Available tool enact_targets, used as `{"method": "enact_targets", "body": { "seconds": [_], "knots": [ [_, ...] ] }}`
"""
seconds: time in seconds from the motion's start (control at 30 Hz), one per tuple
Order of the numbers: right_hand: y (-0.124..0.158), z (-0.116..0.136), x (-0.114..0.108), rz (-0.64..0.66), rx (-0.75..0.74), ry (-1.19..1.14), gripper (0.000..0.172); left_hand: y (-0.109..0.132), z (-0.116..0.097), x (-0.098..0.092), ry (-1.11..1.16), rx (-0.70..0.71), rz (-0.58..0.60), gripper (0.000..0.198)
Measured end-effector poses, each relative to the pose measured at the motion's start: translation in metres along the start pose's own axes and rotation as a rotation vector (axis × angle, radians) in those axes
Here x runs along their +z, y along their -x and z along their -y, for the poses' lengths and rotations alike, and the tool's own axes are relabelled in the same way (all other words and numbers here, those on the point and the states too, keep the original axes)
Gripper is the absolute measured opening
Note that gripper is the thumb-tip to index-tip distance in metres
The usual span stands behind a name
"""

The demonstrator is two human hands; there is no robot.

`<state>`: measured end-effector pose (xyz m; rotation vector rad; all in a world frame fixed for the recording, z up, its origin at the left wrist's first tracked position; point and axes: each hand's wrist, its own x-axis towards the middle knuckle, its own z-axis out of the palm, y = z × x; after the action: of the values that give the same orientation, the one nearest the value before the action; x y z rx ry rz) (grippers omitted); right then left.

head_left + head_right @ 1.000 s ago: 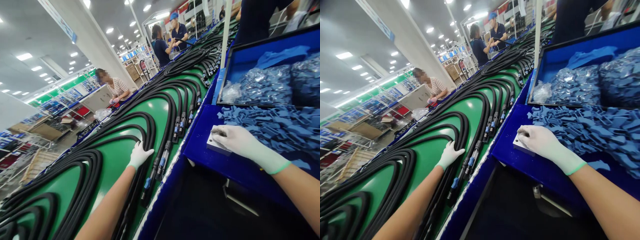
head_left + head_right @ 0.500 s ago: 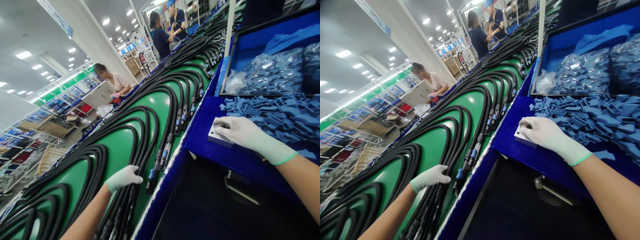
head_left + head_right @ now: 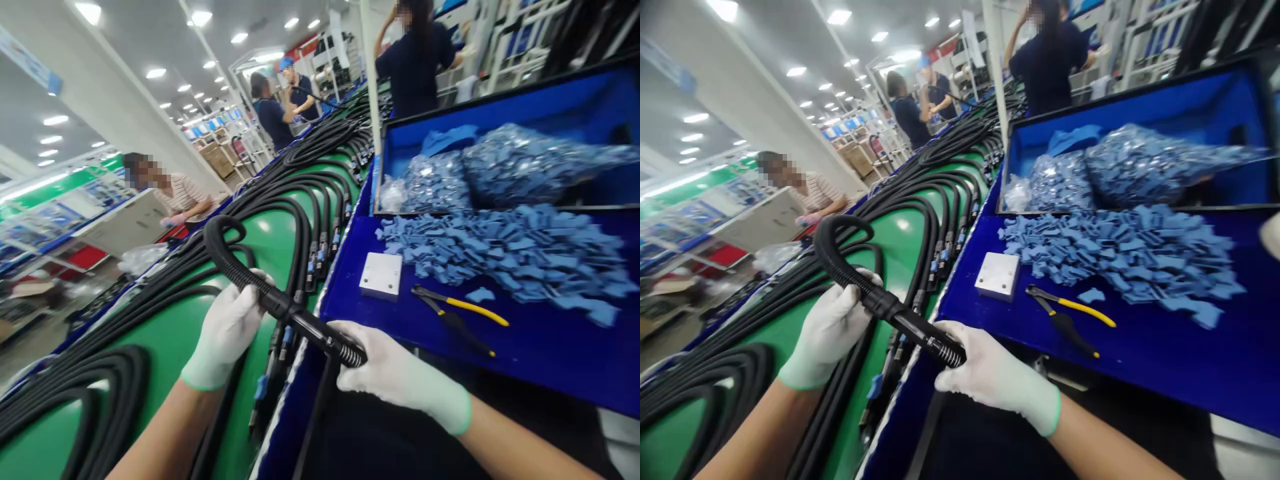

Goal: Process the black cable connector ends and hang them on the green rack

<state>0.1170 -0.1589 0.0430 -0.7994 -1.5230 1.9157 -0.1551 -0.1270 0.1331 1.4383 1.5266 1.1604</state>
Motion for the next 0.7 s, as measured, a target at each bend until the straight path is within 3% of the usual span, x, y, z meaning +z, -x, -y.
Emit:
{"method": "enact_targets", "body": {
  "seconds": [0.1,0.17,0.2,0.27,0.33,0.37,0.47,0.6,0.63,0.7],
  "knots": [
    [0.018,-0.007,-0.023,-0.128,0.059,0.036,0.054,0.003,0.020,0.026,-0.420,0.009,-0.077,0.051],
    [0.035,-0.005,-0.041,-0.147,0.102,0.126,0.043,0.012,0.032,0.043,-0.696,0.220,-0.135,0.049],
    [0.044,-0.002,-0.047,-0.148,0.116,0.184,0.039,0.019,0.036,0.052,-0.807,0.391,-0.091,0.047],
    [0.060,0.006,-0.055,-0.131,0.114,0.300,0.035,0.034,0.043,0.073,-0.858,0.725,0.168,0.037],
    [0.073,0.014,-0.059,-0.098,0.098,0.395,0.032,0.047,0.050,0.094,-0.767,0.889,0.426,0.029],
    [0.078,0.018,-0.061,-0.069,0.107,0.425,0.029,0.052,0.055,0.104,-0.717,0.915,0.482,0.027],
    [0.090,0.024,-0.071,-0.072,0.193,0.538,0.016,0.055,0.068,0.122,-0.598,0.815,0.488,0.024],
    [0.089,0.006,-0.094,-0.517,0.235,1.162,0.021,0.047,0.065,0.132,-0.508,0.377,0.445,0.017],
    [0.086,-0.002,-0.098,-0.584,0.244,1.326,0.018,0.044,0.060,0.134,-0.483,0.269,0.433,0.017],
    [0.079,-0.018,-0.105,-0.598,0.262,1.531,0.010,0.038,0.047,0.140,-0.429,0.126,0.413,0.018]
  ]
}}
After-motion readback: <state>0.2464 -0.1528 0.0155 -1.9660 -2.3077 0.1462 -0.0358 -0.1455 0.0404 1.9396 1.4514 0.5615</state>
